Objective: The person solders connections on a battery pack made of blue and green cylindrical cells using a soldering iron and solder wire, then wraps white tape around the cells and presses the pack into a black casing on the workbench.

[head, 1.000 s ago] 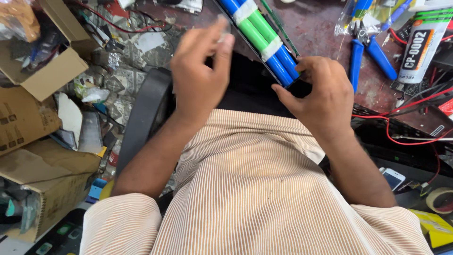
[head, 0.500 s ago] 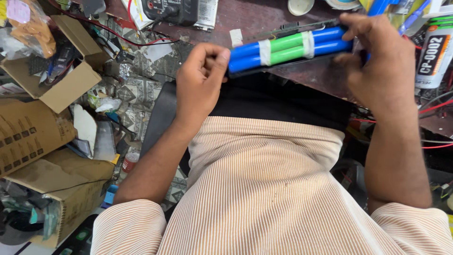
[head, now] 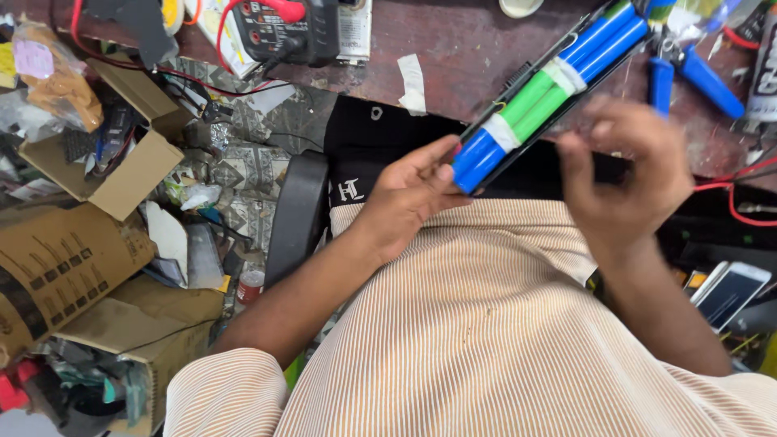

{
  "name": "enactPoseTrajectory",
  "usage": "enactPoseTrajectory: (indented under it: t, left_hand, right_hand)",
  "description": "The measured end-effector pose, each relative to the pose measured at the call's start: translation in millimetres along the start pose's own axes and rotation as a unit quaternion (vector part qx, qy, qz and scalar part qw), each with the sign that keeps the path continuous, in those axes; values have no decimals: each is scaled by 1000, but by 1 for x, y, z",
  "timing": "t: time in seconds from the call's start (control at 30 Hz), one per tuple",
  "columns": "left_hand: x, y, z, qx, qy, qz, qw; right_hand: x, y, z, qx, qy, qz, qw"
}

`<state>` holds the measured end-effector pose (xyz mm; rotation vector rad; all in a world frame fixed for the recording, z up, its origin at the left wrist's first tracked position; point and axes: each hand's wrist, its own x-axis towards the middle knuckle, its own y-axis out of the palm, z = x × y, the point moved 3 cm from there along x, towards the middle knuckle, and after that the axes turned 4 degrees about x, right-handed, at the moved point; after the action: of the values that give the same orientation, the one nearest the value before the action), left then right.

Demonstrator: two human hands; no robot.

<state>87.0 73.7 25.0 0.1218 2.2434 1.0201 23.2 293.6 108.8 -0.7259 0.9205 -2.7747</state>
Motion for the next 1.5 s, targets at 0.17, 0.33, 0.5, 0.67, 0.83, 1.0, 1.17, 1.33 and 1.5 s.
enactPoseTrajectory:
  t: [0.17,0.33,0.5,0.67,0.83,1.0,1.17,1.33,1.5]
  left_hand:
    - [4,-2,13,32,-34,93,995]
    - [4,-2,29,59,-15,124,990]
    - [9,-8,41,111,27,128,985]
    - [12,-7,49,162,40,109,980]
    - [12,3,56,201,58,83,974]
    - [5,13,58,257,115,35,959]
    - [4,21,58,303,131,2,944]
    - [13,16,54,226,55,81,969]
    - [17,8,50,264,-3,128,956]
  right_hand:
    - [-87,45,-5,406,368,-9,836]
    - [-112,65,5,432,324,41,840]
    - [-122,73,16,383,335,13,861]
    - [-128,72,16,232,344,17,910]
    - [-127,65,20,146,277,9,950]
    - [-125,63,18,72,262,19,962]
    - [-122,59,15,33,245,28,969]
    - [-122,44,7,84,227,64,968]
    - [-119,26,1,4,167,112,980]
